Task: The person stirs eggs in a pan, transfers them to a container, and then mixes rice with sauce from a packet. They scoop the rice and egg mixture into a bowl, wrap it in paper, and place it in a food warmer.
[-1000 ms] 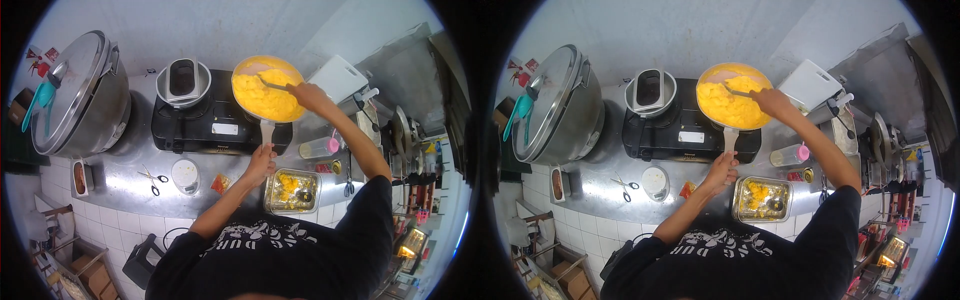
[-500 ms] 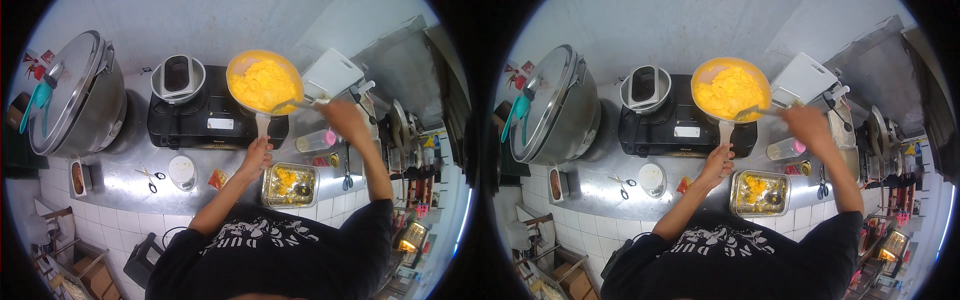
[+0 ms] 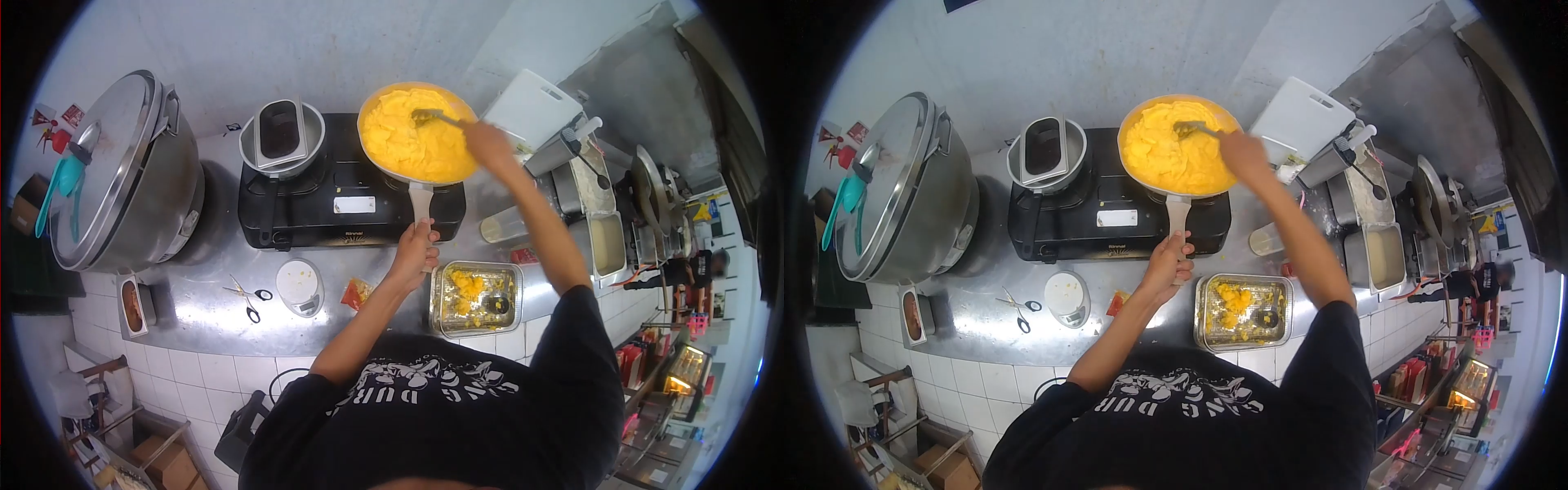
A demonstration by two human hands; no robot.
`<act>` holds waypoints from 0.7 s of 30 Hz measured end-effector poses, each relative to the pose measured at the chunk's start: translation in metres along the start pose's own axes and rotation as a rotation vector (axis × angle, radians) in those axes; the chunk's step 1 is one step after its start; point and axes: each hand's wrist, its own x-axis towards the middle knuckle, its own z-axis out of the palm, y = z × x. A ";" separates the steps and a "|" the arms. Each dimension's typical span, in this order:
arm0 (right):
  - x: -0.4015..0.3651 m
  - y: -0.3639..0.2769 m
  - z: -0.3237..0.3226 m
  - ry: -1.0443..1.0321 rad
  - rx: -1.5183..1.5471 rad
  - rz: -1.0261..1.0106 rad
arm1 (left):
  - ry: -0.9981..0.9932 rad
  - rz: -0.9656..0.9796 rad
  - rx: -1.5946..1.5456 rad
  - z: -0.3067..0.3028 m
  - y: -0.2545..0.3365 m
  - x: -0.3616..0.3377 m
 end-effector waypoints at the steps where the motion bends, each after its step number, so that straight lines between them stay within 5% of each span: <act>1: 0.001 0.022 -0.013 -0.016 0.008 -0.026 | 0.005 -0.004 -0.007 -0.001 0.000 -0.001; 7: -0.086 0.030 -0.133 -0.271 -0.053 0.009 | 0.012 -0.002 -0.052 0.002 0.002 -0.004; 10: -0.115 0.017 -0.079 -0.317 -0.113 -0.037 | 0.017 -0.014 -0.044 0.000 0.002 -0.002; 12: -0.119 -0.005 -0.043 -0.069 -0.027 0.064 | 0.024 -0.021 -0.037 0.002 0.003 -0.003; 21: -0.037 -0.006 0.015 0.096 0.068 0.200 | -0.017 0.009 -0.022 -0.002 -0.003 0.005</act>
